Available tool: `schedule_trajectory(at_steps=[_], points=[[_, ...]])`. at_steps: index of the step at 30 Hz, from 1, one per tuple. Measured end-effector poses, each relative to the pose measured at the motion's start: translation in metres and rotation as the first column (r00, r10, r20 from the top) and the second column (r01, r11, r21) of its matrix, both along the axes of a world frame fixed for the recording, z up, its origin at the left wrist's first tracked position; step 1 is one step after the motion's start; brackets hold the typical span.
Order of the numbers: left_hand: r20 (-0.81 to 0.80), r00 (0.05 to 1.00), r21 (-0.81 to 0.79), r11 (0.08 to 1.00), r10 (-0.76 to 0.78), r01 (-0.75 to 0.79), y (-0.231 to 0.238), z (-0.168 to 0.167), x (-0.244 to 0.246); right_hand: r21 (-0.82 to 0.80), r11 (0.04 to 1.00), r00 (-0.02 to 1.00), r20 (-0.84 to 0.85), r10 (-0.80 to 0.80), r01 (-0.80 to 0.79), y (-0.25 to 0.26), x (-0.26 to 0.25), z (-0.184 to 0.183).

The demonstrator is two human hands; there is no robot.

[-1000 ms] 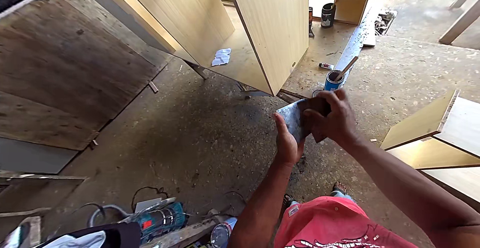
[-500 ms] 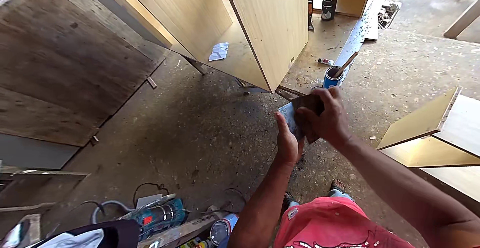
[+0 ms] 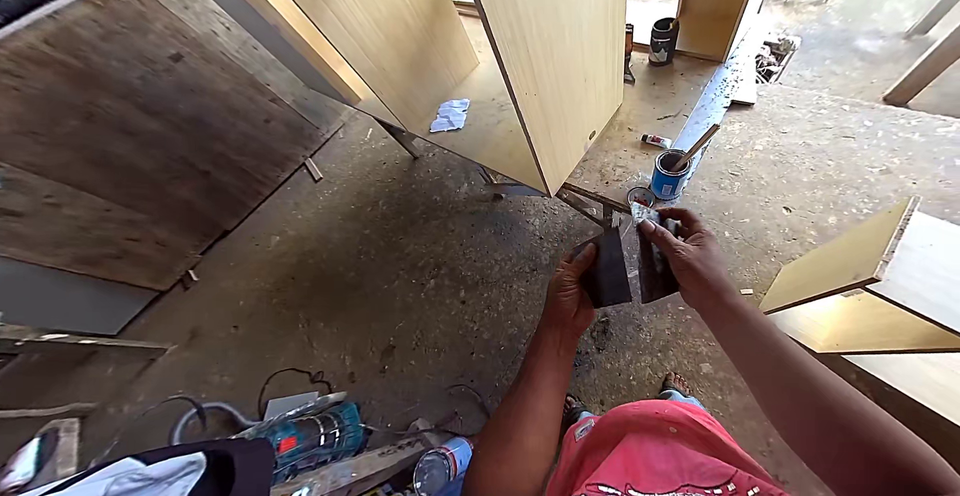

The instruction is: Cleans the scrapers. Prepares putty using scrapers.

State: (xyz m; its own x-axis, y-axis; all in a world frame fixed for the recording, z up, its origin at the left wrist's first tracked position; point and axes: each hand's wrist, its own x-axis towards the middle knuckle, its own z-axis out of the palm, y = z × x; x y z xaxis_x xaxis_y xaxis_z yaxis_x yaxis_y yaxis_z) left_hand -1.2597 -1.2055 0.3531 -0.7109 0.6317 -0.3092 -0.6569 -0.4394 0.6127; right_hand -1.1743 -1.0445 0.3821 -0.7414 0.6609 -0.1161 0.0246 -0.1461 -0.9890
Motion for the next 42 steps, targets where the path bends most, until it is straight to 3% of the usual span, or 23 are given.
schedule_trajectory(at_steps=[2,5,10,13,18,21,25,32,36,39,42], points=[[0.062,0.998,0.081,0.996,0.019,-0.024,-0.006,0.002,0.004,0.085,0.996,0.999,0.014,-0.037,0.036,0.003,0.009,0.005],[0.031,0.997,0.304,0.951,-0.065,0.052,-0.012,0.002,0.008,0.309,0.95,0.998,0.037,-0.044,0.03,-0.002,0.015,0.017],[-0.059,0.969,0.362,0.899,-0.24,0.245,0.005,0.021,0.022,0.611,0.791,0.986,0.15,-0.073,-0.034,-0.012,0.008,0.014],[-0.009,0.968,0.327,0.914,-0.252,0.24,0.016,0.025,0.031,0.624,0.78,0.98,0.181,-0.084,-0.049,-0.016,0.006,0.011],[-0.022,0.97,0.308,0.921,-0.244,0.239,0.019,0.023,0.035,0.572,0.818,0.985,0.093,-0.147,0.068,0.0,0.015,0.013],[-0.107,0.974,0.244,0.945,-0.198,0.218,0.02,0.027,0.038,0.646,0.754,0.955,0.133,-0.266,0.12,0.012,0.027,0.024],[-0.279,0.95,0.14,0.972,-0.142,0.187,0.024,0.026,0.044,0.747,0.662,0.924,0.212,-0.318,0.057,0.008,0.03,0.03],[-0.328,0.94,0.078,0.989,-0.096,0.128,0.034,0.028,0.053,0.828,0.561,0.965,0.13,-0.229,0.022,-0.014,0.026,0.026],[-0.409,0.9,0.067,0.978,-0.152,0.195,0.026,0.025,0.046,0.849,0.528,0.974,0.094,-0.207,0.03,-0.004,0.025,0.032],[-0.336,0.939,0.026,0.997,-0.065,0.079,0.032,0.033,0.048,0.869,0.495,0.991,0.051,-0.124,0.017,-0.022,0.023,0.035],[-0.413,0.898,0.045,0.981,-0.153,0.188,0.02,0.032,0.04,0.862,0.507,0.99,0.078,-0.118,-0.007,-0.007,0.02,0.034]])
